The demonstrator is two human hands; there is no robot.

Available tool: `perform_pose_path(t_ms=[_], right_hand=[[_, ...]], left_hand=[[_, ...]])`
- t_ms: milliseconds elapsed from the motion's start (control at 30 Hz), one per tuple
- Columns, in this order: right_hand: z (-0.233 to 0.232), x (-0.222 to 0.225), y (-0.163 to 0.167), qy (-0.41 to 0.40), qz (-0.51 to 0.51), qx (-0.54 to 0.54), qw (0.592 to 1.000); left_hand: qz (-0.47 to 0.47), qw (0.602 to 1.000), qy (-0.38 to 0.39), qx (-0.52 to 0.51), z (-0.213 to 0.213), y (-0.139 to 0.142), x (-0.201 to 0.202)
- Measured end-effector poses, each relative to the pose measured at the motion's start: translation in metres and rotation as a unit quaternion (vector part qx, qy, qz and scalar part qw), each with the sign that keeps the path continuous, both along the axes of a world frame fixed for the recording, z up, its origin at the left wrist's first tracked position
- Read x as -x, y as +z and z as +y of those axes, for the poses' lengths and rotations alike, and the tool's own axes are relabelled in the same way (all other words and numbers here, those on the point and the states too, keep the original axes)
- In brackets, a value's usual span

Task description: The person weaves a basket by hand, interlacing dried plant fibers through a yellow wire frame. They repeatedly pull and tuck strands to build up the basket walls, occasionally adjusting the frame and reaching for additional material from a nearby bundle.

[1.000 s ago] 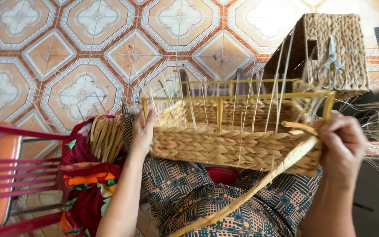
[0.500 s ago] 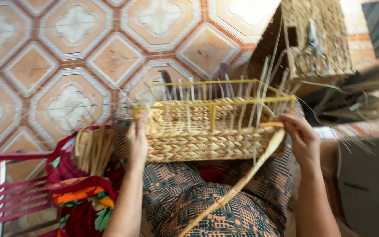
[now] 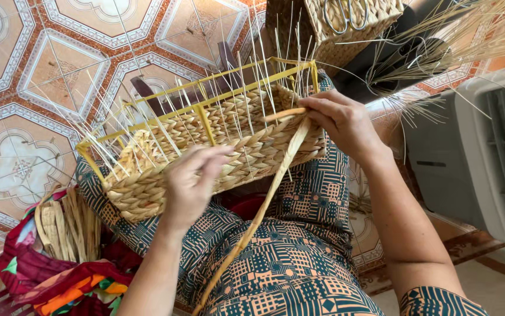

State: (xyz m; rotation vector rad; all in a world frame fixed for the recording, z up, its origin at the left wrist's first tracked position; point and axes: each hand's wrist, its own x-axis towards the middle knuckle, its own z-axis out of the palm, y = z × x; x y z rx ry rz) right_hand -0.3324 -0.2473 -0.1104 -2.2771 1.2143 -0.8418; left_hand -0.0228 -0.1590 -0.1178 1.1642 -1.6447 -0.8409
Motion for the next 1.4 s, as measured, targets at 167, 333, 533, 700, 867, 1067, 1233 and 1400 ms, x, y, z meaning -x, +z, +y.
perform_pose_path(t_ms=[167, 333, 533, 700, 867, 1067, 1233, 1400], right_hand=[[-0.007, 0.004, -0.005, -0.017, -0.009, -0.077, 0.997], [-0.009, 0.011, -0.017, -0.043, -0.069, -0.174, 0.981], [-0.021, 0.027, -0.021, -0.002, -0.213, -0.288, 0.934], [-0.023, 0.011, -0.026, -0.050, -0.170, -0.240, 0.954], [-0.007, -0.007, -0.023, -0.101, -0.086, -0.198, 0.971], [0.001, -0.002, -0.016, 0.030, -0.095, -0.074, 0.992], [0.004, -0.021, -0.035, -0.097, -0.189, -0.096, 0.972], [0.001, -0.020, -0.042, -0.103, -0.229, -0.143, 0.957]], left_hand=[[-0.037, 0.988, -0.106, -0.105, -0.047, -0.009, 0.065], [-0.179, 0.939, -0.123, -0.265, -0.090, -0.011, 0.115], [-0.039, 0.999, -0.030, 0.000, -0.094, -0.034, 0.139], [-0.015, 0.984, -0.048, 0.173, -0.061, -0.028, 0.137], [-0.121, 0.981, 0.042, 0.147, -0.038, -0.013, 0.121], [-0.099, 0.988, 0.086, 0.075, -0.042, -0.036, 0.111], [-0.134, 0.987, 0.073, 0.041, -0.037, -0.047, 0.099], [0.019, 0.997, 0.034, -0.062, -0.012, -0.035, 0.046]])
